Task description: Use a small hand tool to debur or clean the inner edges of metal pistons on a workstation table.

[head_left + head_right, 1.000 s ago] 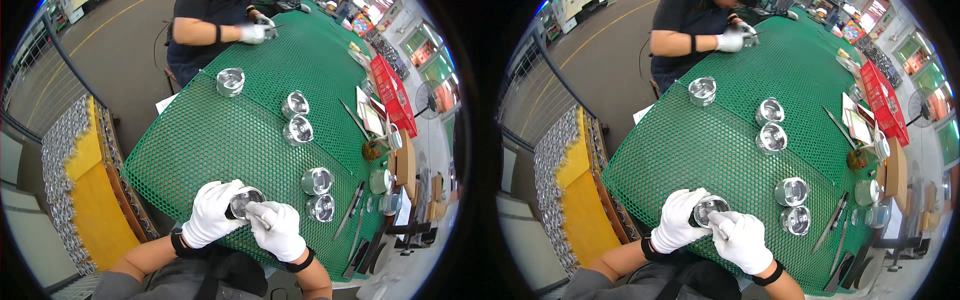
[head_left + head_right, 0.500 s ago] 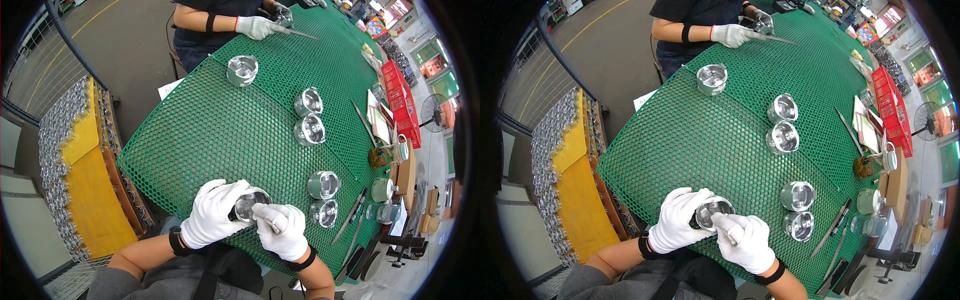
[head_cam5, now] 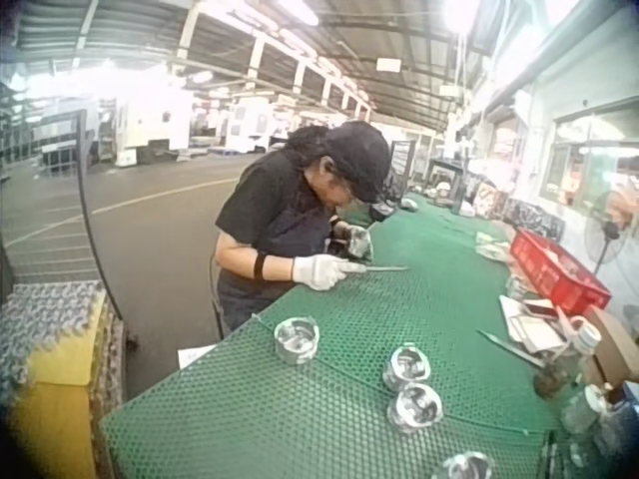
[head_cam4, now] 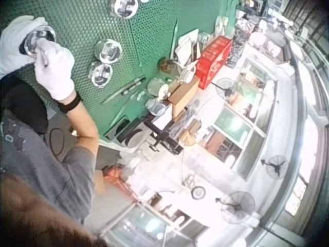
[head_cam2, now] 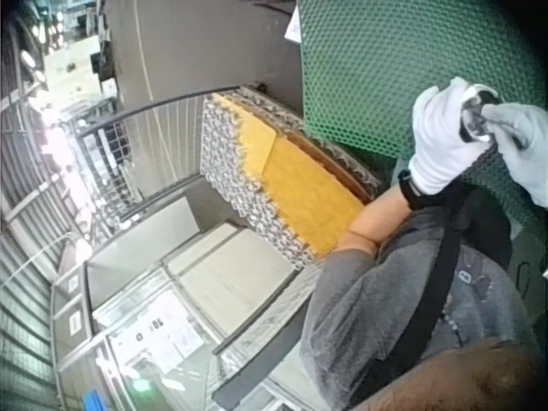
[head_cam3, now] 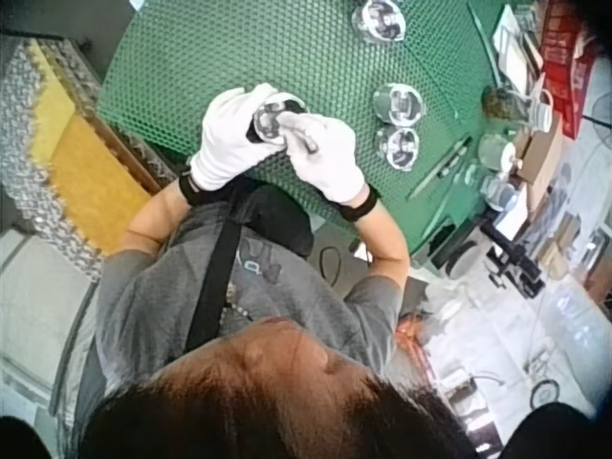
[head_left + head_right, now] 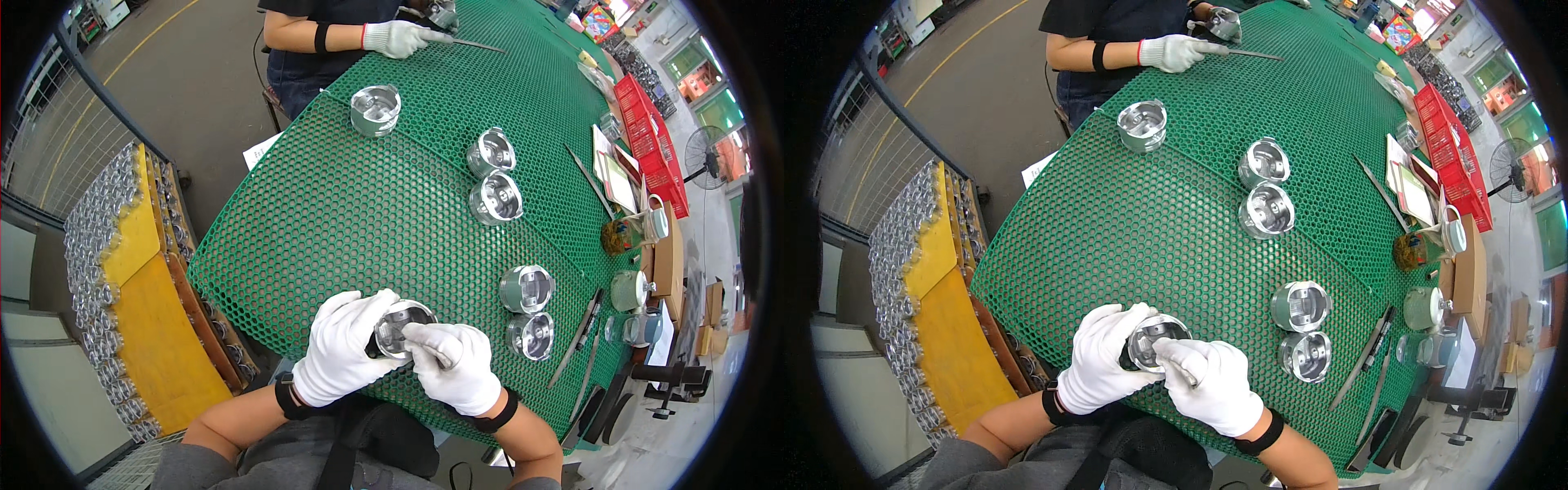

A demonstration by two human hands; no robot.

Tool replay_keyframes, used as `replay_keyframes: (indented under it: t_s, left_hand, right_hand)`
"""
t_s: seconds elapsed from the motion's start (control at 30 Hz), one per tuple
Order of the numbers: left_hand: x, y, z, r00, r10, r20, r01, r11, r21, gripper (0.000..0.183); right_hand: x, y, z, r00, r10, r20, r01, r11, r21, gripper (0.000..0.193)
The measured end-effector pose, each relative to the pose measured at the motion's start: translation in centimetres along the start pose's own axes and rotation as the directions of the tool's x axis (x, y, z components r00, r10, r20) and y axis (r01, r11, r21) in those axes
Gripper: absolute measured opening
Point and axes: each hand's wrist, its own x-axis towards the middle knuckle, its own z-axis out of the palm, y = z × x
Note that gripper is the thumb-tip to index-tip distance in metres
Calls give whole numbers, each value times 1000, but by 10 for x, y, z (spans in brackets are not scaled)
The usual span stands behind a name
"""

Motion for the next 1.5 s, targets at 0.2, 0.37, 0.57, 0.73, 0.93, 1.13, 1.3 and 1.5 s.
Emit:
replay_keyframes:
  t_s: [0.2,0.37,0.57,0.73,0.93,1.13,1.3,1.5]
  left_hand:
    - [-3,-3,10,999,25,44,-23,999,-40,80]
    - [-4,-3,8,998,34,48,-32,999,-44,80]
    - [-5,-1,9,999,29,40,-27,999,-44,80]
    - [-5,-2,11,998,31,48,-29,998,-56,81]
    - [-6,-3,11,998,49,51,-45,996,-77,81]
    - [-7,-3,10,995,62,73,-55,994,-98,81]
    - [-4,-1,9,990,92,107,-78,989,-124,81]
    - [-4,-1,10,981,129,148,-105,982,-159,82]
  right_hand:
    - [-3,-1,0,1000,18,-21,-19,998,-59,36]
    - [5,4,-3,998,56,36,-61,983,175,29]
    - [10,6,-15,978,105,182,-137,976,171,18]
    - [14,5,-19,984,83,157,-110,979,174,18]
    - [18,4,-22,955,122,270,-160,979,124,17]
    - [-2,2,-8,999,29,42,-30,1000,9,32]
    - [-2,4,-5,997,36,72,-36,999,6,33]
    - [4,10,-12,995,20,102,-31,994,107,29]
